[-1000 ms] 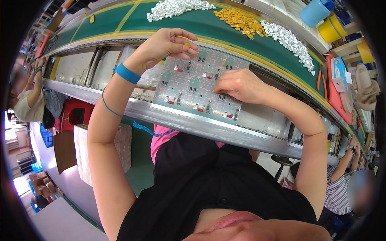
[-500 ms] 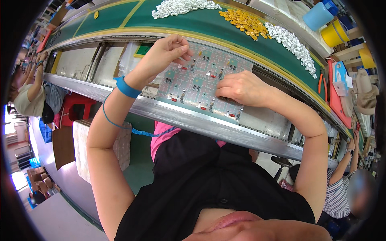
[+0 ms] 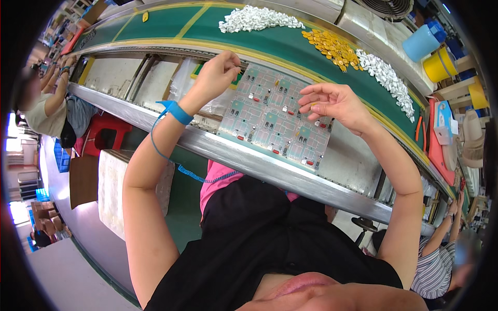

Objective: Manually assemble electronic components by placing small white and yellow pieces into a circuit board tray on an assembly line.

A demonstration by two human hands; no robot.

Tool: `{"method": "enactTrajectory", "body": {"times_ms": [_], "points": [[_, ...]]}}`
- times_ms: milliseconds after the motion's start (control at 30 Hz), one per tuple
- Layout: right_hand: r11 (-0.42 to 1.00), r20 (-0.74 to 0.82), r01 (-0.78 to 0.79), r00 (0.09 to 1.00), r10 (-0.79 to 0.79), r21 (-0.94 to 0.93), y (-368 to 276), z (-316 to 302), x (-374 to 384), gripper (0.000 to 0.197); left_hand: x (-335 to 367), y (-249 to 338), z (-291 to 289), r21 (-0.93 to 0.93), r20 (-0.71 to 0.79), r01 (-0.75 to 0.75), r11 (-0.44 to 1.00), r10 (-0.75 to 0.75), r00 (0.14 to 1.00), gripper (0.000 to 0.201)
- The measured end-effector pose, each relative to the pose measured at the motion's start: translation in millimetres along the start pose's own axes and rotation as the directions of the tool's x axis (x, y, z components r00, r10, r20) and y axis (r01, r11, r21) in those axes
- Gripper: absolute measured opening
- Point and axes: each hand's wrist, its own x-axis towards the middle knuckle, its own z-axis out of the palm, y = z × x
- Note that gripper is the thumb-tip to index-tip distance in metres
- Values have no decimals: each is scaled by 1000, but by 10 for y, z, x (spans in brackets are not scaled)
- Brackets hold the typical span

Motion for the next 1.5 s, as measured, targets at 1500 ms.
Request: {"method": "enactTrajectory", "body": {"times_ms": [1500], "points": [[380, 307, 469, 857, -413, -797, 212, 573, 490, 10, 19, 81, 235, 520, 39, -260, 814, 281, 959, 8]]}}
